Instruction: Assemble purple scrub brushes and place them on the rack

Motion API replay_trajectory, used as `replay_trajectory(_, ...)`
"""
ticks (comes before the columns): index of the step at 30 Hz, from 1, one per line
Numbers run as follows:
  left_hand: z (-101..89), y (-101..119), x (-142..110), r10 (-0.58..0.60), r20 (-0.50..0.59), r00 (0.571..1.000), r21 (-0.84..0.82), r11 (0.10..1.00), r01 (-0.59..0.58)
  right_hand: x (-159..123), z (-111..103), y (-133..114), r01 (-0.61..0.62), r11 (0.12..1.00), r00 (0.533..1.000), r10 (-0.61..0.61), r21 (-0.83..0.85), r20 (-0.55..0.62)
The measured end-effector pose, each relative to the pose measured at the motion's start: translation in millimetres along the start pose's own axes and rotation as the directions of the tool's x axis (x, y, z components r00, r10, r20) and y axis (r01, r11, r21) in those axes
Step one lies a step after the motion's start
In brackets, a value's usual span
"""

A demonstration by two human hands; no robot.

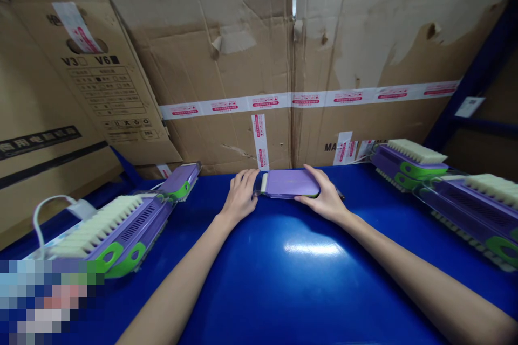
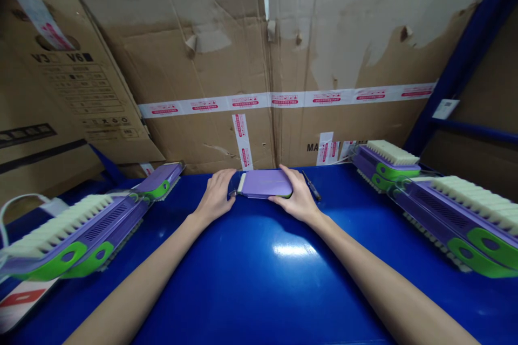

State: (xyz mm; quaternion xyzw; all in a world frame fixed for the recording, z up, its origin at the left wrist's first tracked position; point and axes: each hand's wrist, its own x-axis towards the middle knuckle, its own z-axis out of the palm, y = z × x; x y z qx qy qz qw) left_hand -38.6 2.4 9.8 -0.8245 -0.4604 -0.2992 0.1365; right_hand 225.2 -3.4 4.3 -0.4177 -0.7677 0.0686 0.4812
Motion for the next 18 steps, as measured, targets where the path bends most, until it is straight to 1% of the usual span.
replay_trajectory(4, 2.4, -2.3, -0.5, 0.015, -0.020, 1.000, -0.088, 0.996, -0.017, -0.8, 0.5, -2.3, 0.056, 0.998, 0.997, -0.057, -0.018, -0.046)
replay_trajectory(10, 4.0, 0.2, -1.5, -0.011, 0.016, 1.000, -0.219, 0.976, 0.014, -0.5, 3.2, -4.5, 0.039, 0.999, 0.995, -0.040, -0.019, -0.095)
replay_trajectory(13, 8.4, 1.4, -0.6, -0.090, 0.043, 0.995, -0.356, 0.929, 0.100, -0.2, 3.2, -4.7, 0.008, 1.000, 0.993, -0.008, -0.002, -0.121)
replay_trajectory(16, 13.9, 0.5, 0.1, -0.191, 0.080, 0.978, -0.483, 0.851, 0.205, -0.1, 1.8, -6.4, 0.000, 1.000, 0.990, 0.001, 0.012, -0.138)
replay_trajectory(18, 16.6, -1.1, 0.2, -0.226, 0.112, 0.968, -0.558, 0.791, 0.250, 0.0, 0.7, -8.4, 0.016, 1.000, 0.992, -0.014, 0.010, -0.128)
